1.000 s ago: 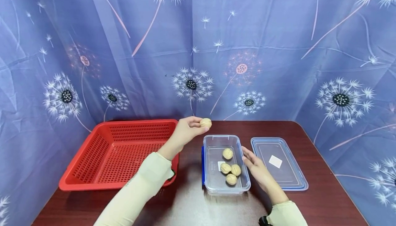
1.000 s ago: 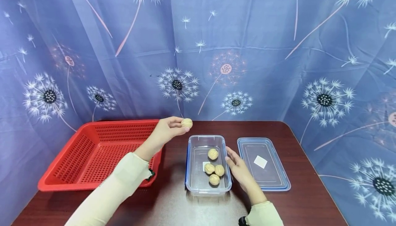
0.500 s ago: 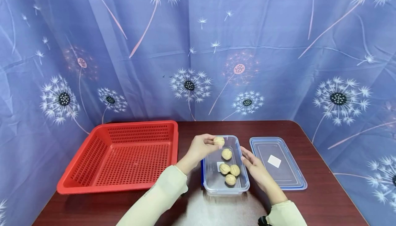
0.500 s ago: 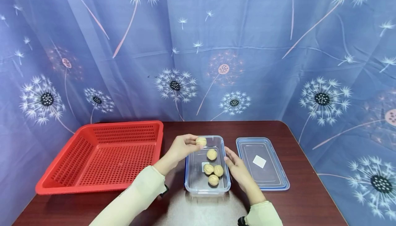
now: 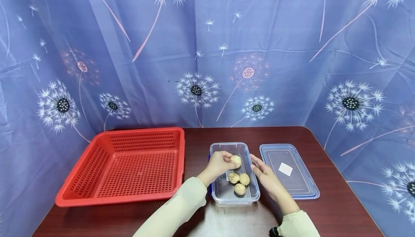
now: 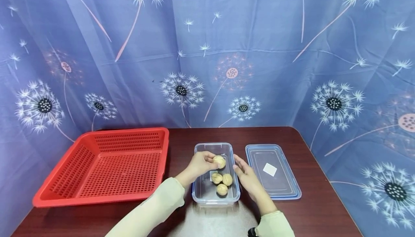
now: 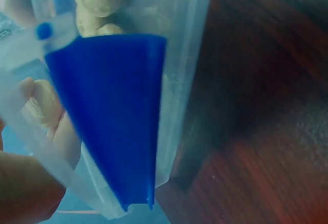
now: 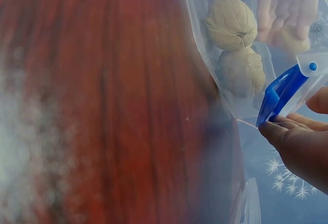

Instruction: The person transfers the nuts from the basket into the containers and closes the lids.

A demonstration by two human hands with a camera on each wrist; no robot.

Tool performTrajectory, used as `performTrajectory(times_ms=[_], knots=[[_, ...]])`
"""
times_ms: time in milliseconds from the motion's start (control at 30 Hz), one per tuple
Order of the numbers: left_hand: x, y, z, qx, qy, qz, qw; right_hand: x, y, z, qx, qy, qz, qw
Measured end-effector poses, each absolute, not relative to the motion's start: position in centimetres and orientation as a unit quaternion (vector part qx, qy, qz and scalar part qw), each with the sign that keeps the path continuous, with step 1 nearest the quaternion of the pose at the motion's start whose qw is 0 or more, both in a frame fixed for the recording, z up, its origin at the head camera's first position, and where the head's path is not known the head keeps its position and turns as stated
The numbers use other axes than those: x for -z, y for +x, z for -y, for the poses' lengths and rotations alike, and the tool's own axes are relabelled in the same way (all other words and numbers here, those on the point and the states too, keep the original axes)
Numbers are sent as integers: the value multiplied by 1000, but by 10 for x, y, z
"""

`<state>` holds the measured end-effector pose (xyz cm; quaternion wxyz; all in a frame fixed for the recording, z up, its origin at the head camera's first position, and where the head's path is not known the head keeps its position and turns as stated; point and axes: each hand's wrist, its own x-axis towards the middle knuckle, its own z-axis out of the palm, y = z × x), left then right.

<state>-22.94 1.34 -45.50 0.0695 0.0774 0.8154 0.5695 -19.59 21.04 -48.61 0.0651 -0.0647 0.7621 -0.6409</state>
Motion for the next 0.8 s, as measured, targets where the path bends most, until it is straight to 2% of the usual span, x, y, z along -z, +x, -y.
performTrajectory(times_ms=[367, 800], knots=[[463, -231, -21, -489, 112, -864, 30, 483, -196, -209, 644, -70, -759, 70], [464, -225, -21, -477, 126, -869, 23, 485, -196, -210, 642, -76, -759, 74]])
